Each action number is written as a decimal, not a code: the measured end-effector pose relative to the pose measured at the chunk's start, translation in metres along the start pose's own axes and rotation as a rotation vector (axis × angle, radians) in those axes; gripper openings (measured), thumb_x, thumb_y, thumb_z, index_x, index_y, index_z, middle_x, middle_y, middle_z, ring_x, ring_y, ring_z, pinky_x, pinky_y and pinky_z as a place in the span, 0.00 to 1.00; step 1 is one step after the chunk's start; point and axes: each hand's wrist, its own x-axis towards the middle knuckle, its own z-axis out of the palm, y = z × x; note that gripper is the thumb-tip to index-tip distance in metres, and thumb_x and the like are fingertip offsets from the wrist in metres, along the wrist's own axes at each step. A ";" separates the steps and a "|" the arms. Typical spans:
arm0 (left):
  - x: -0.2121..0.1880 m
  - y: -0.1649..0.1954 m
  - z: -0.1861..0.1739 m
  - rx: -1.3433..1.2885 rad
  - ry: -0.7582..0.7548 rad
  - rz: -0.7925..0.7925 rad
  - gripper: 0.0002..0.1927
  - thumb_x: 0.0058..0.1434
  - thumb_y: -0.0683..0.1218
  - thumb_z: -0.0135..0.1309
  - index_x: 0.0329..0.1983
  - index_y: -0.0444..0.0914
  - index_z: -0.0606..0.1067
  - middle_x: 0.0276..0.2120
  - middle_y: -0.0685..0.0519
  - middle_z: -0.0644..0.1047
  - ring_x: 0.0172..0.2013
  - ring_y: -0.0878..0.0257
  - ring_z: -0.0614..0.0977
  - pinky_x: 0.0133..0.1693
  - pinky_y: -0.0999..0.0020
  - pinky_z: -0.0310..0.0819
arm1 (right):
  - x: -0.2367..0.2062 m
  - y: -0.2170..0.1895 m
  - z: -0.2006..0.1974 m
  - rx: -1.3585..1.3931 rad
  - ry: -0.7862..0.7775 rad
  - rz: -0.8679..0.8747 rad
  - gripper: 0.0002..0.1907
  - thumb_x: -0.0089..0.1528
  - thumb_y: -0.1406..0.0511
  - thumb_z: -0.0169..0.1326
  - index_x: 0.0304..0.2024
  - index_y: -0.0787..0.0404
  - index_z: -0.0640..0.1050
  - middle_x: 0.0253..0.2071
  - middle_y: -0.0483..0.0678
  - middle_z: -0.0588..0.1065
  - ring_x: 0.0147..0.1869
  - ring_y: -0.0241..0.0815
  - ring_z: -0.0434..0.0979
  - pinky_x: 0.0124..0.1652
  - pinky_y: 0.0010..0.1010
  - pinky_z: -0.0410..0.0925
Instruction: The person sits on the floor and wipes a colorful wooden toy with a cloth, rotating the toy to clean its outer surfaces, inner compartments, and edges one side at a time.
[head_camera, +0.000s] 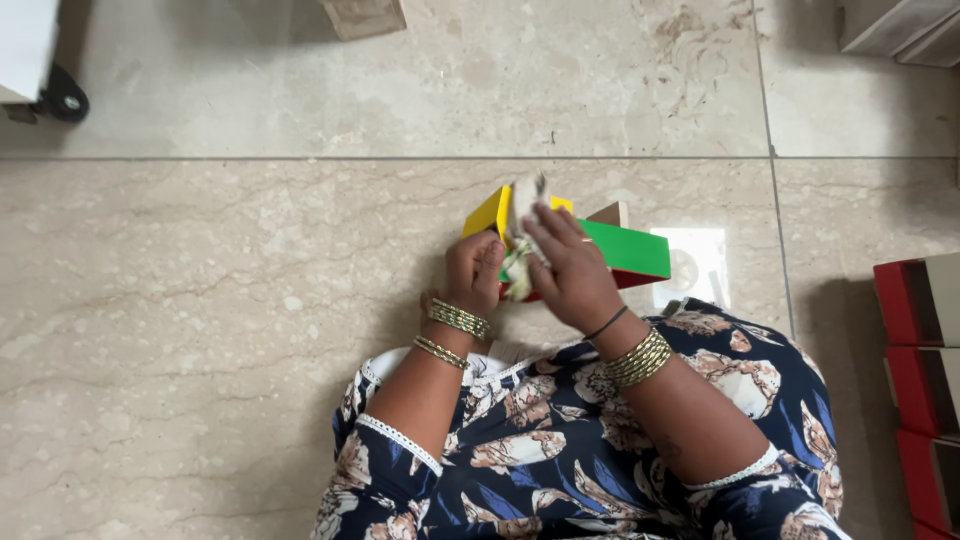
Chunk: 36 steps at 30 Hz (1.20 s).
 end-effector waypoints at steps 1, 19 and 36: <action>0.002 -0.005 0.001 -0.004 0.004 -0.037 0.22 0.72 0.53 0.49 0.26 0.34 0.69 0.19 0.56 0.68 0.21 0.69 0.67 0.24 0.67 0.58 | 0.001 0.012 0.001 -0.041 0.030 0.047 0.25 0.66 0.61 0.52 0.65 0.59 0.73 0.71 0.63 0.66 0.74 0.67 0.62 0.67 0.50 0.61; 0.020 -0.048 -0.008 0.209 0.153 -0.487 0.23 0.67 0.58 0.55 0.32 0.32 0.80 0.25 0.48 0.80 0.28 0.61 0.80 0.34 0.63 0.74 | -0.007 0.156 -0.051 0.361 -0.059 1.119 0.21 0.68 0.57 0.46 0.54 0.65 0.76 0.48 0.61 0.76 0.50 0.57 0.75 0.49 0.45 0.69; 0.009 0.016 -0.029 0.640 -0.017 0.326 0.12 0.51 0.44 0.67 0.38 0.45 0.79 0.60 0.51 0.72 0.70 0.41 0.59 0.68 0.43 0.46 | 0.002 0.157 -0.025 0.658 0.330 0.613 0.21 0.62 0.59 0.59 0.57 0.57 0.76 0.45 0.54 0.79 0.44 0.39 0.78 0.40 0.31 0.72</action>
